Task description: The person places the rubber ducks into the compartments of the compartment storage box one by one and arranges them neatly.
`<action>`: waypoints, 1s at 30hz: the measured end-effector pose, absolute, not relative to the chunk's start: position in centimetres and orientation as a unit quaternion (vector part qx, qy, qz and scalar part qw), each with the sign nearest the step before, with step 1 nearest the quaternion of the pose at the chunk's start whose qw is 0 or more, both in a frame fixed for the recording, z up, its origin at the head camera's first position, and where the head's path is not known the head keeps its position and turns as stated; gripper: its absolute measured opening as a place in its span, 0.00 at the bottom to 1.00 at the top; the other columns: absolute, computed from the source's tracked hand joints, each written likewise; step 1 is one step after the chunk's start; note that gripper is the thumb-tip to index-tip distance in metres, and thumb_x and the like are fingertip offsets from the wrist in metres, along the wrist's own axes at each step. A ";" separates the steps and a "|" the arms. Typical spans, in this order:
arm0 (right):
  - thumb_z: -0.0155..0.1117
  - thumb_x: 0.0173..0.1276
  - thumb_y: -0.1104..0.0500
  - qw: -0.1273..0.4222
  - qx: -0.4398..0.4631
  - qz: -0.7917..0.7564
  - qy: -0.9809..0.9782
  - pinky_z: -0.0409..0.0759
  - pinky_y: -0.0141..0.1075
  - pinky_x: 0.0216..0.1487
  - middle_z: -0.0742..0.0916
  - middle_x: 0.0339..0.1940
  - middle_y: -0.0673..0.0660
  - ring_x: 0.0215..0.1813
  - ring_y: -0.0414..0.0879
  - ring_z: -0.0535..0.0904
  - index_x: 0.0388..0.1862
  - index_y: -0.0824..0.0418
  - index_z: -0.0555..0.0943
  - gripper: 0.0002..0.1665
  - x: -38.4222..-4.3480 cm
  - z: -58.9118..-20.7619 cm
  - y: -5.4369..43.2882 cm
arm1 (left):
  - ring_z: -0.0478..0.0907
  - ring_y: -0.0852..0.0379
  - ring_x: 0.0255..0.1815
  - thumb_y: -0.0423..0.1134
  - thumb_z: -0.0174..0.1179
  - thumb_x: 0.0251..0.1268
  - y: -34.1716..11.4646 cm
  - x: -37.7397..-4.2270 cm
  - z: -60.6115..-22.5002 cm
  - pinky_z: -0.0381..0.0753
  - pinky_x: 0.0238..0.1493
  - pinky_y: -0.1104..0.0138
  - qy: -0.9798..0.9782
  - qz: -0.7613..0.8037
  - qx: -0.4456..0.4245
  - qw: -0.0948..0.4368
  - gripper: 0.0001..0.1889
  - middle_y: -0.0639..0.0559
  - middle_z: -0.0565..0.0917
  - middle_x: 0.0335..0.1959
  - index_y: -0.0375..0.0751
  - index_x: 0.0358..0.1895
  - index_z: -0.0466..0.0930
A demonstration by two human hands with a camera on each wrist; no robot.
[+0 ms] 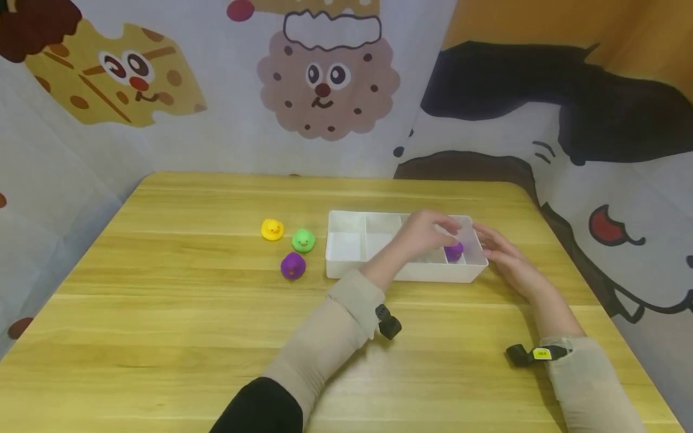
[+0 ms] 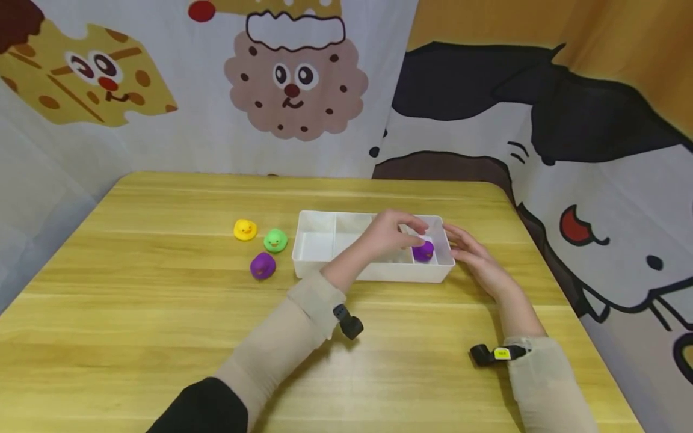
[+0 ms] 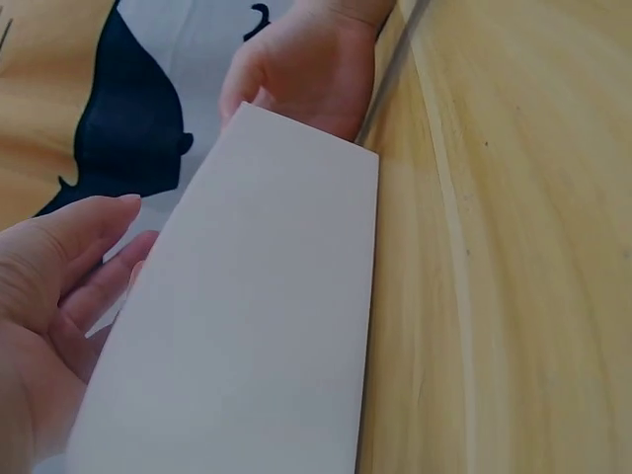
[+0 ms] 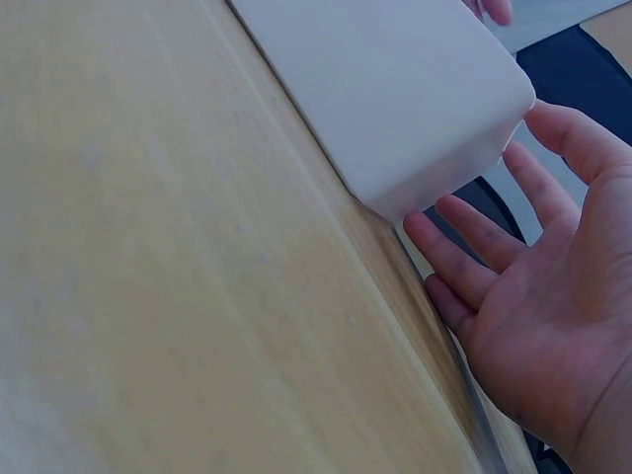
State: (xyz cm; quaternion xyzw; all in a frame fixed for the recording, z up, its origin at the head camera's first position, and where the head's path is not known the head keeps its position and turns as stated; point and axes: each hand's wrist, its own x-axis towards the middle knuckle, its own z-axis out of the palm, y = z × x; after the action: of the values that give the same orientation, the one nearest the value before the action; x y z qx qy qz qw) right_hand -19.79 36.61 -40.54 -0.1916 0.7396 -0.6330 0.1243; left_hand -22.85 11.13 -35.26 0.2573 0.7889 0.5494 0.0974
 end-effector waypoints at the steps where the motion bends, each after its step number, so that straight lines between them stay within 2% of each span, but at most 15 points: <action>1: 0.43 0.76 0.65 0.124 -0.191 -0.633 0.740 0.62 0.25 0.59 0.66 0.71 0.52 0.66 0.38 0.62 0.77 0.56 0.53 0.32 -19.8 -40.5 36.6 | 0.79 0.66 0.33 0.35 0.68 0.57 10.9 -22.7 -35.2 0.78 0.32 0.75 0.788 0.551 0.259 0.096 0.16 0.57 0.85 0.41 0.44 0.51 0.84; 4: 0.43 0.76 0.65 0.124 -0.189 -0.633 0.740 0.62 0.26 0.59 0.67 0.70 0.51 0.66 0.38 0.63 0.77 0.56 0.54 0.32 -19.8 -40.5 36.6 | 0.79 0.64 0.30 0.36 0.68 0.58 10.1 -22.3 -34.9 0.79 0.31 0.74 0.787 0.550 0.265 0.088 0.16 0.57 0.84 0.40 0.44 0.51 0.84; 10: 0.44 0.76 0.65 0.123 -0.185 -0.631 0.743 0.62 0.25 0.59 0.67 0.69 0.51 0.65 0.38 0.63 0.77 0.54 0.55 0.32 -19.9 -40.6 36.6 | 0.79 0.58 0.37 0.37 0.69 0.58 8.5 -21.6 -34.6 0.77 0.33 0.73 0.789 0.538 0.291 0.051 0.15 0.59 0.84 0.36 0.42 0.50 0.84; 16: 0.44 0.75 0.66 0.121 -0.194 -0.634 0.739 0.63 0.25 0.59 0.66 0.71 0.55 0.65 0.37 0.64 0.77 0.57 0.54 0.32 -19.9 -40.8 36.7 | 0.77 0.61 0.31 0.37 0.69 0.57 6.8 -20.7 -34.1 0.77 0.31 0.71 0.785 0.534 0.313 0.027 0.15 0.62 0.84 0.35 0.43 0.49 0.84; 24: 0.44 0.75 0.65 0.119 -0.186 -0.626 0.748 0.62 0.24 0.59 0.64 0.73 0.57 0.66 0.37 0.62 0.77 0.56 0.54 0.33 -19.9 -40.7 36.7 | 0.74 0.58 0.22 0.39 0.68 0.59 4.3 -19.4 -33.6 0.77 0.25 0.68 0.784 0.535 0.311 0.039 0.16 0.61 0.84 0.38 0.44 0.51 0.84; 30: 0.45 0.75 0.65 0.118 -0.180 -0.625 0.750 0.61 0.23 0.59 0.64 0.73 0.56 0.67 0.38 0.61 0.77 0.55 0.54 0.33 -19.9 -40.6 36.7 | 0.74 0.57 0.22 0.39 0.68 0.59 2.3 -18.7 -33.2 0.74 0.22 0.68 0.784 0.541 0.300 0.040 0.15 0.60 0.84 0.39 0.45 0.50 0.84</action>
State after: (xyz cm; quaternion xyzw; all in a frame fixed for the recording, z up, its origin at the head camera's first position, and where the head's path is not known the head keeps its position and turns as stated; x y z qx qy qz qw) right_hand -19.86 36.68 -40.61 -0.1798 0.7502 -0.6252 0.1183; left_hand -18.70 2.28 -33.18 0.3003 0.7844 0.5412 0.0402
